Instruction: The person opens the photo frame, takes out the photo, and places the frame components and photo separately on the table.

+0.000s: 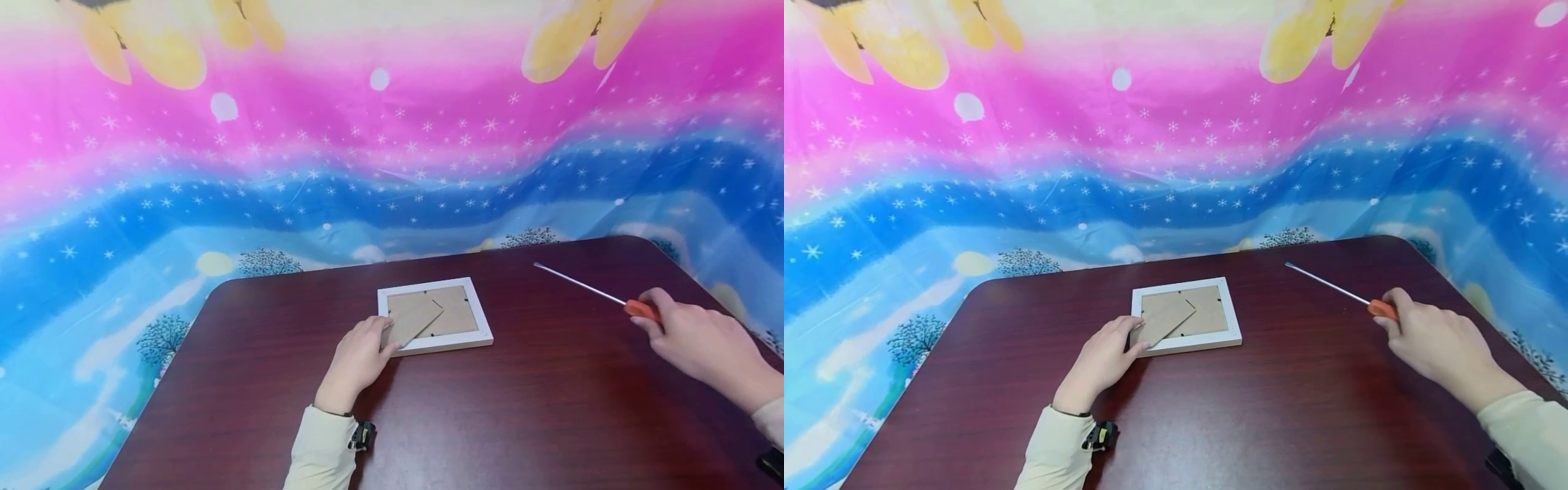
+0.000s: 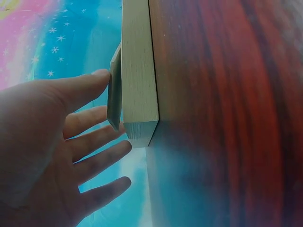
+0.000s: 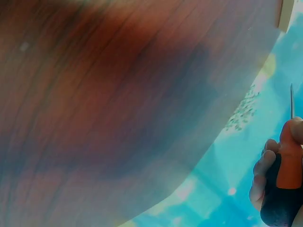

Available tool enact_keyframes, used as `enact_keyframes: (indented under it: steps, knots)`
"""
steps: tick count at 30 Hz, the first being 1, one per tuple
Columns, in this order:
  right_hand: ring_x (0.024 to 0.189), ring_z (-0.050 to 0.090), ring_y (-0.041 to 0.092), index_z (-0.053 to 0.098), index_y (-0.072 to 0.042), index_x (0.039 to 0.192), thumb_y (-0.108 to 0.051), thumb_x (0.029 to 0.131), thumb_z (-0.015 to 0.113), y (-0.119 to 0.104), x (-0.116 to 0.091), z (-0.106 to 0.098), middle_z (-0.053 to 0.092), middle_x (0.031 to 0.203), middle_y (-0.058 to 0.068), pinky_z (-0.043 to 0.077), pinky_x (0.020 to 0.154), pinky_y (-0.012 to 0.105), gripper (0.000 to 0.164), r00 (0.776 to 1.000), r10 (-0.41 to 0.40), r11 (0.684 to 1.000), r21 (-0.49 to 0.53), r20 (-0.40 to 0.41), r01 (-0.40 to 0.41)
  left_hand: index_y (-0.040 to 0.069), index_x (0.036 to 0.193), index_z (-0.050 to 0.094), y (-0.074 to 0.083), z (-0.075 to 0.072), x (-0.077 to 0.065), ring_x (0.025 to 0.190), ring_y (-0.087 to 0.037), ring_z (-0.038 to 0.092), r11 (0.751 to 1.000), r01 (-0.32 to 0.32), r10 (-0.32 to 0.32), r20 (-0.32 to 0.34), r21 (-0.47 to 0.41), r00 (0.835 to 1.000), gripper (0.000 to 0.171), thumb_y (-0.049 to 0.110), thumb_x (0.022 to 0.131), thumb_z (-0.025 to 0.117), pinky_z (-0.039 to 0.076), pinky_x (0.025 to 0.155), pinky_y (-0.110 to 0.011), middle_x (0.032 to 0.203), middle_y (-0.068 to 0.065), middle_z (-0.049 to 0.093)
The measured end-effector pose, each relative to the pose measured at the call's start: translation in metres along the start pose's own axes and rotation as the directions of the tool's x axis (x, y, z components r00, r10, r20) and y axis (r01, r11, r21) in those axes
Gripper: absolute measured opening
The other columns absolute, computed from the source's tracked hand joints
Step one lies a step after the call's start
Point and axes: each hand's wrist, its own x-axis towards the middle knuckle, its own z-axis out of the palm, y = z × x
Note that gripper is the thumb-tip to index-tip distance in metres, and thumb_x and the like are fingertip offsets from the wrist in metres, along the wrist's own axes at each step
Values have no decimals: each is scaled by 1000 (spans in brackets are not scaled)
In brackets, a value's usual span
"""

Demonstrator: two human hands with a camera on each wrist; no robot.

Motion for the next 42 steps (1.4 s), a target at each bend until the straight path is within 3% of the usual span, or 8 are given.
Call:
enact_keyframes:
  steps: [16, 29, 42]
  knots:
    - [42, 38, 10, 55, -7, 104, -27, 84, 61, -61, 4, -12, 49, 50, -5, 31, 38, 29, 29, 988, -147, 989, 23, 51, 146, 10, 129, 58, 0, 1, -2, 127, -28, 47, 999, 38, -38, 35, -3, 999, 46, 36, 90, 57, 44, 102, -52, 142, -11, 53]
    - [41, 36, 10, 58, -12, 92, -33, 82, 65, -112, 16, -5, 44, 48, -6, 30, 38, 26, 24, 970, -244, 970, 20, -6, 244, 12, 126, 59, 0, 2, -3, 126, -28, 49, 999, 44, -43, 77, -12, 996, 41, 31, 90, 59, 46, 99, -52, 144, -10, 50]
    - [43, 39, 10, 62, -16, 85, -30, 81, 66, -155, 28, 9, 49, 51, -6, 31, 39, 26, 16, 957, -288, 955, 79, 2, 287, 14, 117, 67, 3, -4, -4, 119, -29, 55, 999, -35, 34, 69, 22, 997, 42, 34, 80, 69, 48, 96, -51, 134, -10, 60]
